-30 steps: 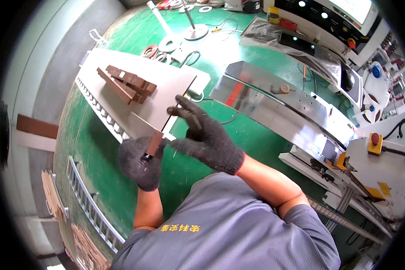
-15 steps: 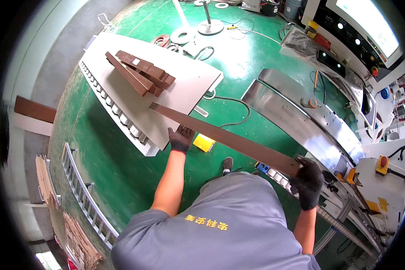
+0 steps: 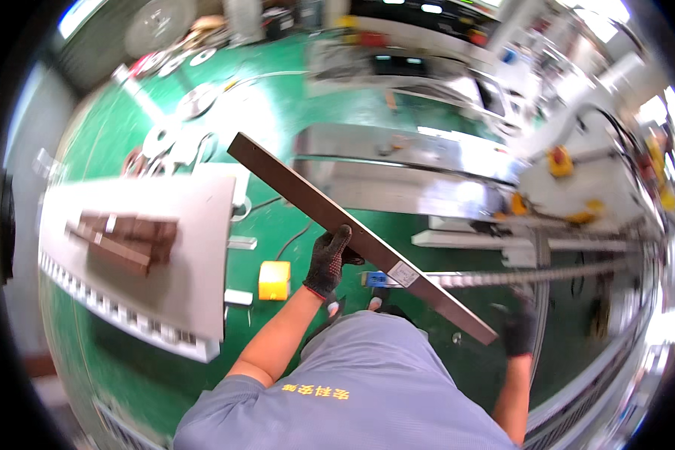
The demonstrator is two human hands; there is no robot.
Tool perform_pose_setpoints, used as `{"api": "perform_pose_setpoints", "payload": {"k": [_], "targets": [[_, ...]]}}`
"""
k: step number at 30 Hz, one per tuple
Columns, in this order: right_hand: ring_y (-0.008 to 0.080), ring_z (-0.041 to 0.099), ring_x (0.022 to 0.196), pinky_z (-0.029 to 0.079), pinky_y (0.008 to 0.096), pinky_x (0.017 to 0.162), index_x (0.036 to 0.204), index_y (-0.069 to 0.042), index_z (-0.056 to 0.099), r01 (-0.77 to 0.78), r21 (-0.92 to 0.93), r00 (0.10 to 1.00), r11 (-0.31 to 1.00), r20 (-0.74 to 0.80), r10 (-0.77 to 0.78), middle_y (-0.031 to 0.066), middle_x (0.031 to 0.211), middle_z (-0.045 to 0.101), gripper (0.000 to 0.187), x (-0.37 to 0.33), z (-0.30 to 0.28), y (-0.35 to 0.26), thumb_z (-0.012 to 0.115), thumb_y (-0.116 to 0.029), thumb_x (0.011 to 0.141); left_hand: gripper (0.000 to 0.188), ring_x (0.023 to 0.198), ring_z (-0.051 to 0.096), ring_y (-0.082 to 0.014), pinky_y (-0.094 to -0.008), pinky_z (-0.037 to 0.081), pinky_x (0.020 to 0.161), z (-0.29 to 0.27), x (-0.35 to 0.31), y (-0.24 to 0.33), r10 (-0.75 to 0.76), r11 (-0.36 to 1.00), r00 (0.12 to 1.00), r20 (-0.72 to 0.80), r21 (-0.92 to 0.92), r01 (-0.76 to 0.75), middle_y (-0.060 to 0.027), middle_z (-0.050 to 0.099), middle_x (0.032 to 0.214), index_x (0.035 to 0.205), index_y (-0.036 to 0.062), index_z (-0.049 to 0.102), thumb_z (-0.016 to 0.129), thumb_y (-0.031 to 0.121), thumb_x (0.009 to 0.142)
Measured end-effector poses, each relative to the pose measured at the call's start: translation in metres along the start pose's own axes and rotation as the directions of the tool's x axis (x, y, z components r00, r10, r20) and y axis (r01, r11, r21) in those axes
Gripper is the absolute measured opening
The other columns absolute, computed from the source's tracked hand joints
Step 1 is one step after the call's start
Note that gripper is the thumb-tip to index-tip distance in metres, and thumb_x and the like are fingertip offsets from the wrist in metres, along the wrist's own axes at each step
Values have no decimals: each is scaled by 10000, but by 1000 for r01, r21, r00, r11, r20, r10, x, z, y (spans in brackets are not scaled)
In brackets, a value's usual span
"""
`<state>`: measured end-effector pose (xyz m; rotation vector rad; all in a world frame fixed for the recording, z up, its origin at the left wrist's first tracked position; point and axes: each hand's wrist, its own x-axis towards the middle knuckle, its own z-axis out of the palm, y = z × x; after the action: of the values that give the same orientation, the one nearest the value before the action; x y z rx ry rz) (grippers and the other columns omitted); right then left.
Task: The person picks up wood strips from a table and feeds them one at a time into an edge-banding machine.
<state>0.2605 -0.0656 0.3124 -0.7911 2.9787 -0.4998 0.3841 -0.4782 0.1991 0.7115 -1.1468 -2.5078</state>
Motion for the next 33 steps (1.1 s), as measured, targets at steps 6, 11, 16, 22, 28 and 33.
{"api": "perform_pose_setpoints", "payload": {"k": [6, 11, 16, 22, 28, 33], "targets": [[337, 652, 902, 549, 439, 801, 1406, -136, 494, 96, -61, 977, 993, 194, -83, 122, 1058, 674, 839, 17, 65, -108, 840, -336, 669, 436, 636, 662, -159, -290, 560, 580, 96, 35, -58, -263, 959, 937, 230, 168, 228, -86, 683, 812, 1041, 11, 625, 667, 434, 945], [346, 645, 869, 530, 473, 725, 1446, -143, 459, -89, -19, 974, 996, 209, 91, 141, 906, 639, 722, -24, 83, -50, 713, -312, 791, 527, 657, 648, -154, -300, 528, 536, 144, 61, -132, -273, 844, 900, 341, 534, 54, -102, 673, 860, 1322, -38, 464, 674, 232, 922], [367, 647, 876, 530, 480, 750, 1452, -164, 469, -258, -4, 948, 966, 192, 254, 168, 918, 646, 723, -51, 87, 0, 701, -314, 784, 969, 658, 639, -190, -332, 536, 565, 189, 91, -198, -59, 754, 902, 428, 611, -241, -124, 674, 872, 1589, 77, 12, 649, 115, 859], [381, 654, 879, 528, 498, 765, 1419, -136, 508, -323, 34, 934, 946, 172, 313, 187, 925, 653, 728, -42, 101, 62, 716, -400, 774, 970, 708, 651, -210, -322, 548, 612, 247, 116, -211, -260, 783, 906, 333, 622, -4, -137, 683, 965, 1601, 134, 47, 649, 89, 843], [382, 662, 849, 528, 496, 753, 1148, -108, 663, -363, 27, 918, 932, 183, 352, 183, 902, 667, 525, -21, 102, 104, 735, -447, 753, 947, 716, 655, -191, -332, 540, 534, 268, 127, -228, -240, 840, 906, 350, 543, 12, -121, 669, 936, 1601, 135, 58, 656, 73, 869], [374, 665, 826, 531, 487, 741, 931, -84, 689, -405, 64, 898, 912, 217, 383, 169, 855, 670, 432, 1, 96, 136, 742, -466, 737, 937, 631, 628, -158, -310, 523, 505, 294, 126, -237, -324, 845, 901, 289, 517, 138, -110, 653, 855, 1603, 146, 26, 641, 71, 899]]}}
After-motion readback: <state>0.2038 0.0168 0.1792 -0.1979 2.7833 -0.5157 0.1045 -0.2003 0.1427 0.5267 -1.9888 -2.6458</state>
